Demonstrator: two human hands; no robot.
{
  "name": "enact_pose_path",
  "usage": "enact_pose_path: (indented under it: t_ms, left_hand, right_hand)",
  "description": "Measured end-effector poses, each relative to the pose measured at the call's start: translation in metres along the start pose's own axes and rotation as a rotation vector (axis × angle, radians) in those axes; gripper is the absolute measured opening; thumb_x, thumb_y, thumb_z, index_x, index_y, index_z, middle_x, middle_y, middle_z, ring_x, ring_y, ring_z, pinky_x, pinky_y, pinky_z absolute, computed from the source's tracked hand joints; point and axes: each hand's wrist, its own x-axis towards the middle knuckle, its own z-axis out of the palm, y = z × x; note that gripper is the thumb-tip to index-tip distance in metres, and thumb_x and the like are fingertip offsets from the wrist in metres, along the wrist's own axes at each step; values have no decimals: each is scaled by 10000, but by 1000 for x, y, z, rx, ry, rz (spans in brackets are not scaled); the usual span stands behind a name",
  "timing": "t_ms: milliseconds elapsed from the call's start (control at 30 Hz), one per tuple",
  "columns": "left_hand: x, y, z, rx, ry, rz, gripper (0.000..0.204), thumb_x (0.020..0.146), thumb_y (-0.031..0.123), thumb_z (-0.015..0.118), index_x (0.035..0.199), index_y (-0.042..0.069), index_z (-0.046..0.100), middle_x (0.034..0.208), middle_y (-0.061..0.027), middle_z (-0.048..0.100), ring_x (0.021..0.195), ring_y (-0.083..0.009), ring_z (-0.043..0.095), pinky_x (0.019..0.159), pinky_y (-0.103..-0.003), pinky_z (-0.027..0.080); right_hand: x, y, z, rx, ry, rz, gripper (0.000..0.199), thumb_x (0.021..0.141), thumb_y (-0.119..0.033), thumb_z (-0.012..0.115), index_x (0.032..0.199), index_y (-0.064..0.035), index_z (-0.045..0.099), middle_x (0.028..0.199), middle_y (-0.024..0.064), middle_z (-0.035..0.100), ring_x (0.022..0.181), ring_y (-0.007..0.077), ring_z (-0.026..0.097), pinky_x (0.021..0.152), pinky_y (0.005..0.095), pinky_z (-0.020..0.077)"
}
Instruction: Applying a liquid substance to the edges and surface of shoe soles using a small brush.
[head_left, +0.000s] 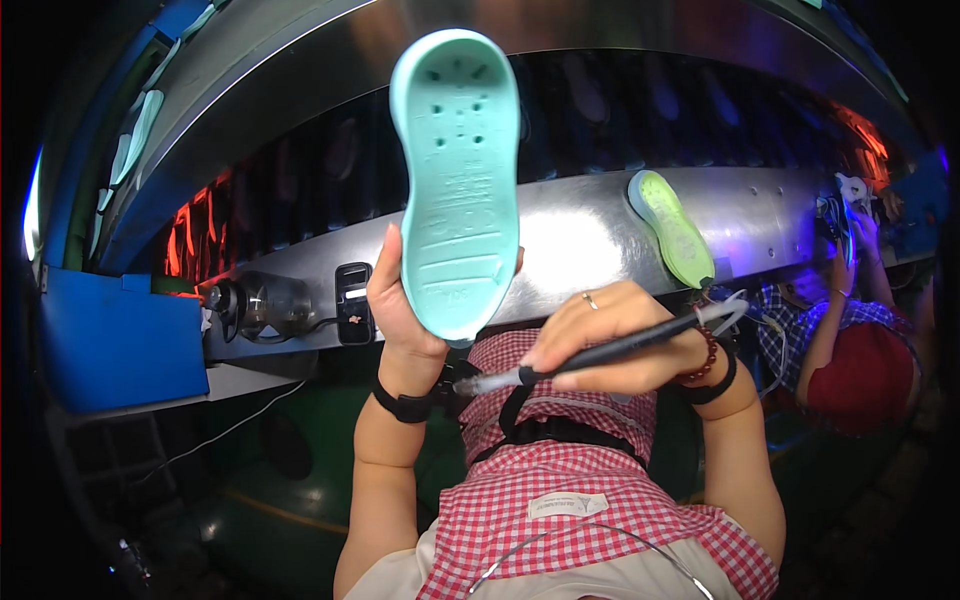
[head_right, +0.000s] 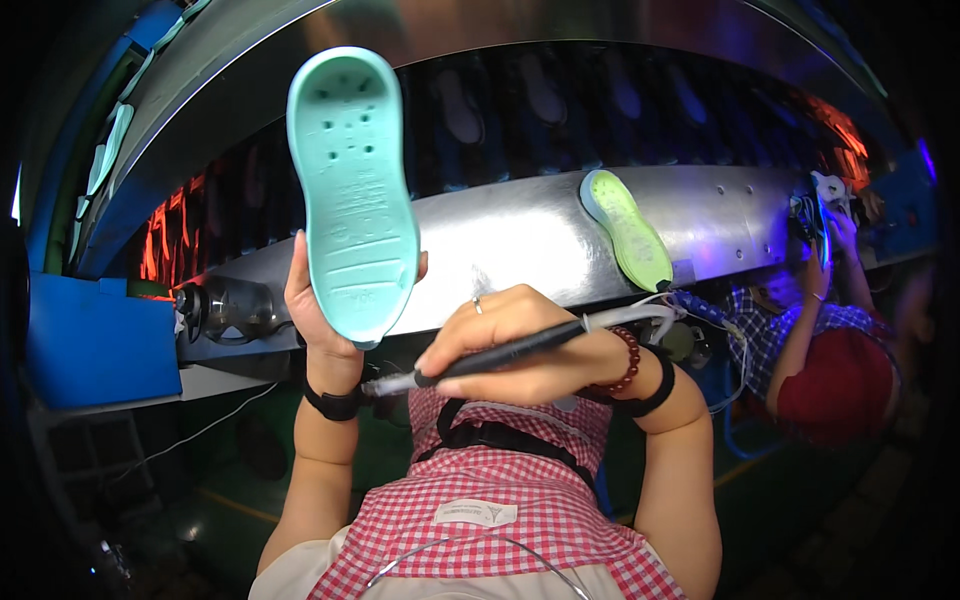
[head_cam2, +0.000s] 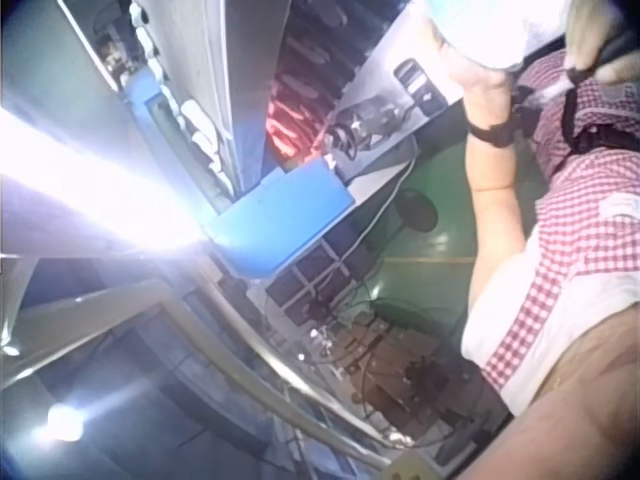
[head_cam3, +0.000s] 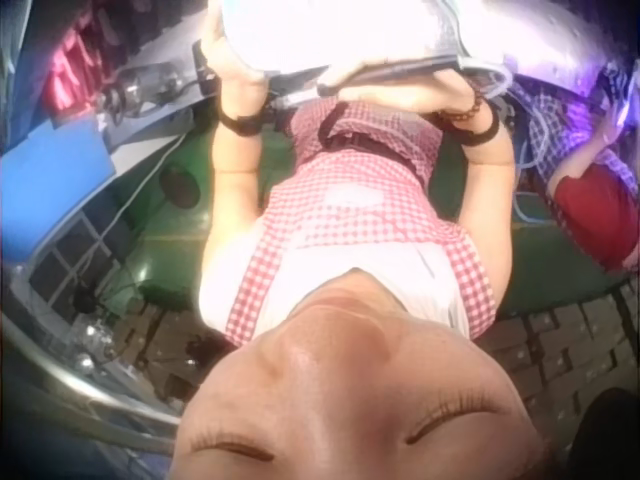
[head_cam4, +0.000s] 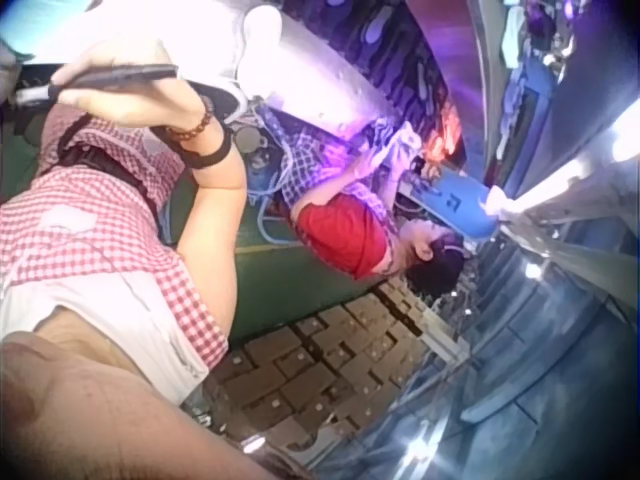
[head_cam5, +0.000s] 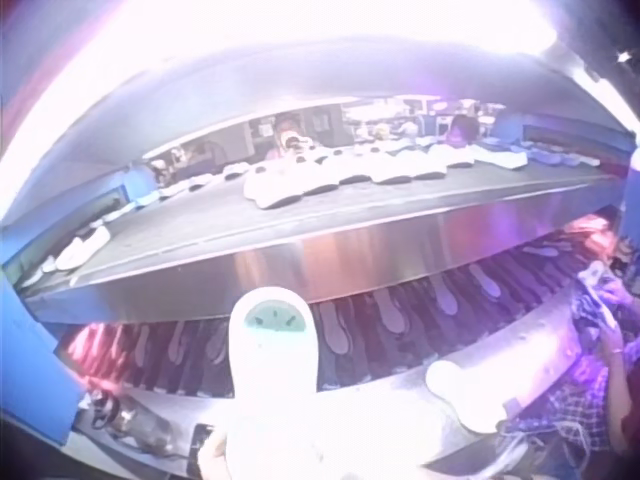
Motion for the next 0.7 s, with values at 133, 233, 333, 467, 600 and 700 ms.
enact_pose_path:
  t_ms: [133,233,333,467,600,700]
  left_hand:
    - [-2,4,-3,152,122,-244,513,920,334,324,1266,-43,367,1224,-217,470,1077,-322,520,930,-437,416]
    - [0,5,8,446,205,-416,479,899,265,421,1264,-43,381,1182,-175,512,1023,-246,556,898,-344,443]
    - [-3,8,9,518,268,-476,472,886,231,469,1254,-54,392,1159,-170,524,1013,-216,556,883,-317,446]
    - [-5,8,18,595,293,-546,447,882,224,488,1223,-58,431,1126,-168,543,973,-206,576,839,-296,472]
    - [-8,16,8,634,304,-589,431,874,227,509,1198,-54,464,1095,-160,561,946,-197,587,808,-292,486]
    - [-9,15,17,692,312,-549,432,871,233,517,1199,-45,470,1071,-147,574,904,-181,600,773,-277,498]
  right_hand:
    - [8,-4,-20,-258,38,-43,174,727,-59,673,892,-23,637,886,110,654,809,223,638,717,289,499]
    - [11,3,-30,-165,-297,-5,196,723,-52,656,917,-37,634,889,104,651,820,241,631,714,303,497]
    - [12,-9,-39,-219,-373,55,193,721,-47,643,913,-41,630,901,107,648,816,255,626,704,317,492]
    - [9,-1,-34,-205,-362,22,195,737,-37,615,931,-44,623,931,109,646,824,264,621,704,326,490]
    - [14,-4,-44,-230,-394,-1,204,729,-41,615,933,-35,621,942,110,644,864,256,617,739,328,486]
    - [10,8,-46,-239,-394,26,220,724,-39,614,944,-25,619,949,112,643,871,270,616,741,336,486]
